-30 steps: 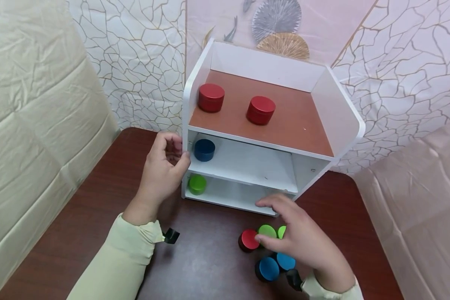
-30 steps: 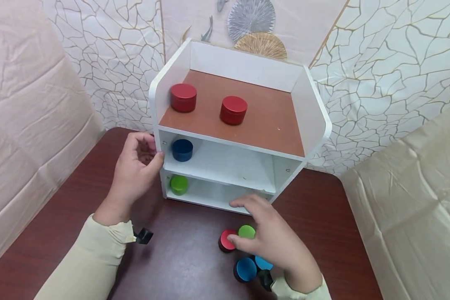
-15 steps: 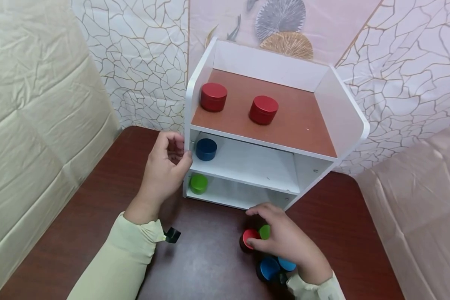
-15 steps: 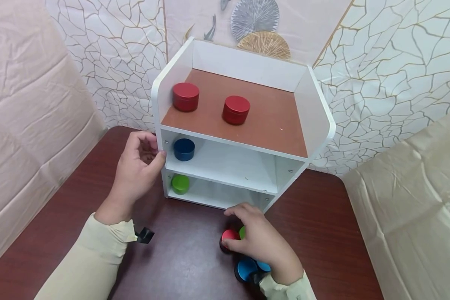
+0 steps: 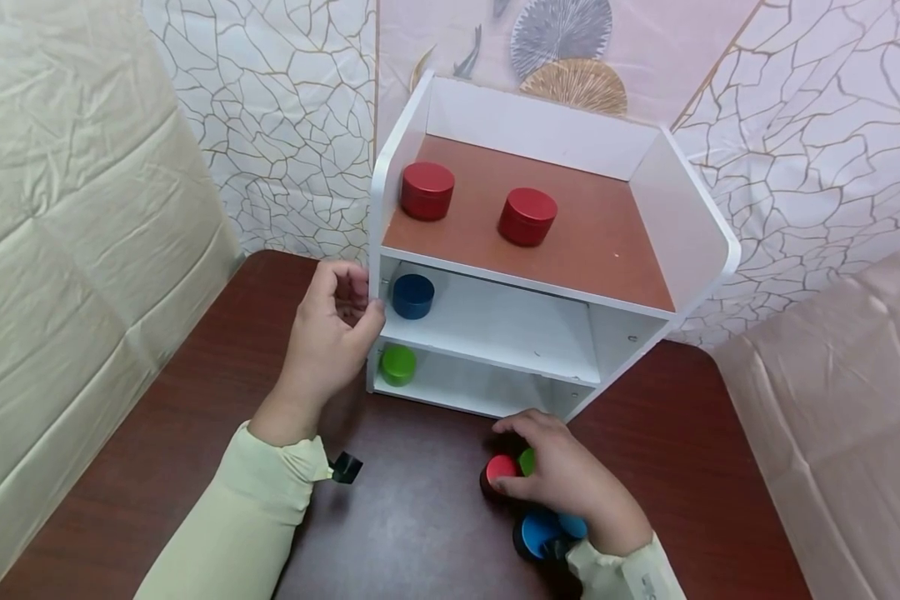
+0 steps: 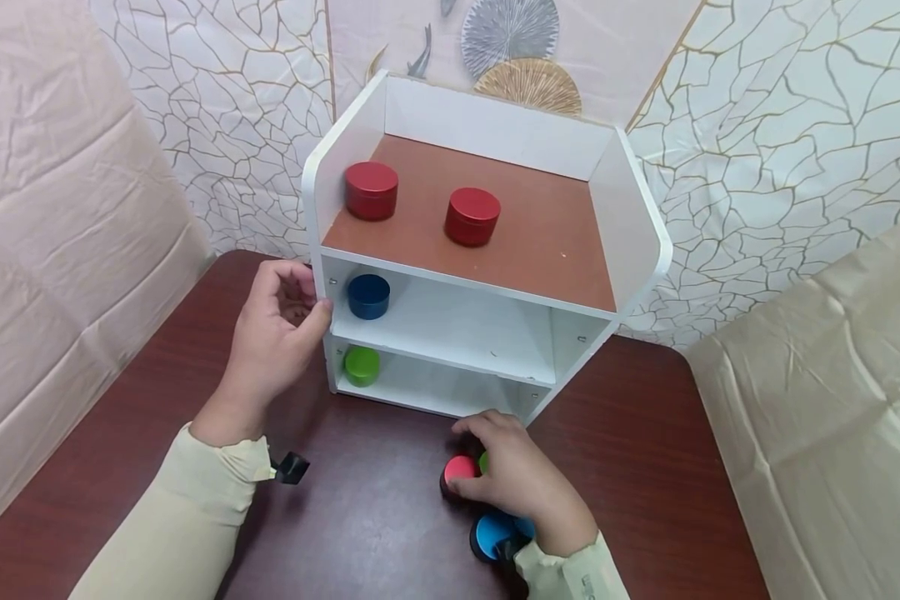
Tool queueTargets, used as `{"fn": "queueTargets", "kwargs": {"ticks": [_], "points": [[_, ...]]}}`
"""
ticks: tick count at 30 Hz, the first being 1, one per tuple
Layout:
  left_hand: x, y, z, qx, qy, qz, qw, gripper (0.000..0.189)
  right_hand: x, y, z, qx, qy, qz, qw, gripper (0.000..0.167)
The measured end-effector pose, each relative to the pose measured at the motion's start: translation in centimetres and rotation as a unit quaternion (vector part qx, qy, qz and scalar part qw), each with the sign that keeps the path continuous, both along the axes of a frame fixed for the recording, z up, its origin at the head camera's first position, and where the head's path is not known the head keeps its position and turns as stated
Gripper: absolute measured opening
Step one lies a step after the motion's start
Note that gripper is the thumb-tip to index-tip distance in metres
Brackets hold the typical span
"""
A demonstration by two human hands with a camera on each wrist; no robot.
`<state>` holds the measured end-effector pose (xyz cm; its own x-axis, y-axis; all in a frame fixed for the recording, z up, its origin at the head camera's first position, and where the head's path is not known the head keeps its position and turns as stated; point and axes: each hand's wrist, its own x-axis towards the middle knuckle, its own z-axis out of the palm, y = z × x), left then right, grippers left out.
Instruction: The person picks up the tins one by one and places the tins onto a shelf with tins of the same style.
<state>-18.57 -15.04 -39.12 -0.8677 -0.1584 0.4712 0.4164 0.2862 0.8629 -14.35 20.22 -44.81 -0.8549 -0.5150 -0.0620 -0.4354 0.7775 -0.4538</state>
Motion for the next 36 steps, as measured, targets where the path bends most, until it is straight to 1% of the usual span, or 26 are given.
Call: {"fn": "queueTargets", "kwargs": {"ticks": [7,12,16,23,31,34,36], "points": [[-0.04,0.04,0.04,0.002,-0.002,-0.001,1.0,0.033,-0.31,0.08,-0.69,0.012,-0.003,0.002,0.9999,0.06],[0.0,0.07,0.07,0.001,-0.003,0.0,1.0,0.034,-0.41,0.21,-0.98,0.019,-0.023,0.002,0.9995,0.059],[0.06,0.08,0.11,0.001,-0.004,0.0,1.0,0.033,-0.45,0.36,-1.0,0.025,-0.032,0.005,0.9992,0.056],[0.04,0.06,0.15,0.006,-0.008,0.0,0.9999,0.033,-0.49,0.52,-0.83,0.027,-0.032,0.022,0.9989,0.05],[0.01,0.03,0.03,-0.001,-0.005,0.003,1.0,0.033,-0.47,0.59,-0.78,0.028,-0.047,0.028,0.9981,0.046],[-0.02,0.01,0.01,-0.004,-0.005,0.004,1.0,0.033,-0.48,0.6,-0.8,0.029,-0.057,0.03,0.9975,0.047],[0.0,0.01,0.04,-0.003,-0.006,0.003,1.0,0.034,-0.46,0.61,-0.8,0.028,-0.063,0.031,0.9972,0.051]]}}
